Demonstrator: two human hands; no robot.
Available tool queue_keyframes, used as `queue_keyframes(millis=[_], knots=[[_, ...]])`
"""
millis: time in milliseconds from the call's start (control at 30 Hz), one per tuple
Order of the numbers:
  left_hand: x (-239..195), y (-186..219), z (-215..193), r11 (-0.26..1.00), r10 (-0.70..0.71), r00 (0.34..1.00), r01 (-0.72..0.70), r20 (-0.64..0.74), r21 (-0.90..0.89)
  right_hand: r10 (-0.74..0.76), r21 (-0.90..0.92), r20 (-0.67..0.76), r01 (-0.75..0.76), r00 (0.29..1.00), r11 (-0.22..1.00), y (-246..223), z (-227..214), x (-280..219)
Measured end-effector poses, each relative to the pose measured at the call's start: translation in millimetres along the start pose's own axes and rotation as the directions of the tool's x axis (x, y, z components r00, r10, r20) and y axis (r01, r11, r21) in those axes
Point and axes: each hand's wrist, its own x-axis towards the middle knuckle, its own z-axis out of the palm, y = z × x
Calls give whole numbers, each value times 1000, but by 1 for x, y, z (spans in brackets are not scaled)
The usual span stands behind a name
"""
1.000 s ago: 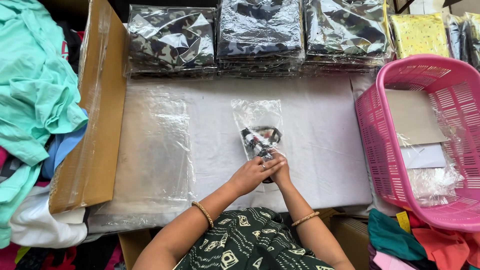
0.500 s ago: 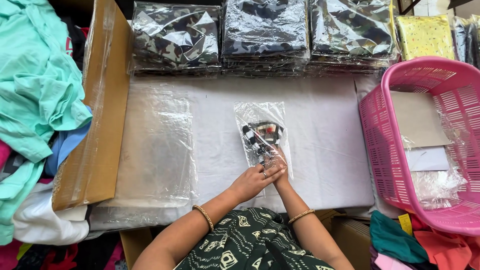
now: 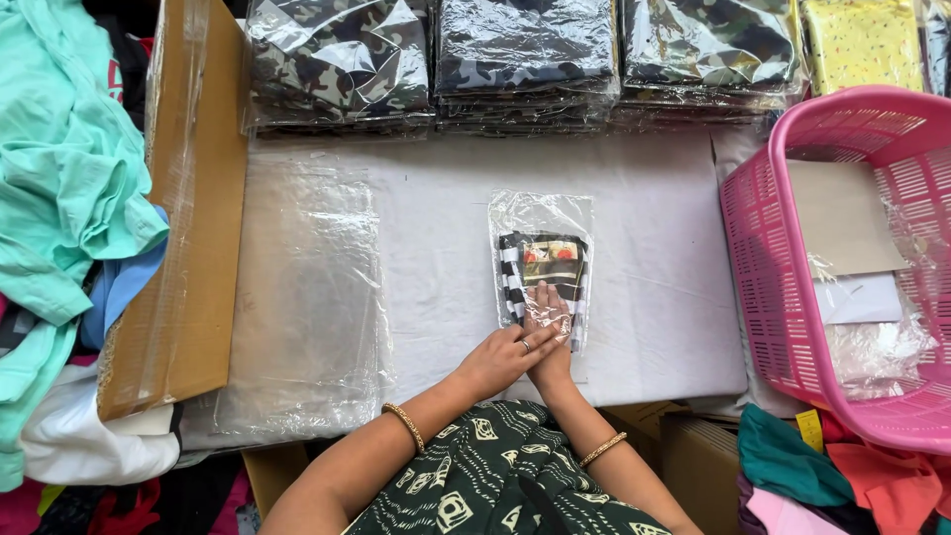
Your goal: The person folds a black and white striped t-shirt, places it into a clear plastic bag, and stacks it with other packaged shirts. They repeat this process with a second striped shirt. Finally, they pick up a light green t-shirt and begin folding it.
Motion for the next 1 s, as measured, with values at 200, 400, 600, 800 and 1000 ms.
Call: queue_keyframes(millis=[200, 400, 600, 800, 1000], knots=[[-14, -7, 0, 994, 65, 998, -66, -18, -89, 34, 342, 279, -132, 960, 930, 19, 25, -16], [-38, -20, 27, 907, -416, 903, 405, -103, -118, -73, 289, 380, -43, 922, 956, 9, 12, -18], [-41, -41, 72, 378, -662, 644, 729, 384, -570, 91, 91, 132, -103, 987, 990, 3, 3, -26], [-43, -50, 70, 333, -728, 546, 810, 414, -483, 12, 34, 116, -16, 993, 999, 13, 6, -16], [-46, -54, 75, 328, -728, 562, 789, 393, -519, 163, -143, 399, -114, 902, 983, 22, 7, 20]])
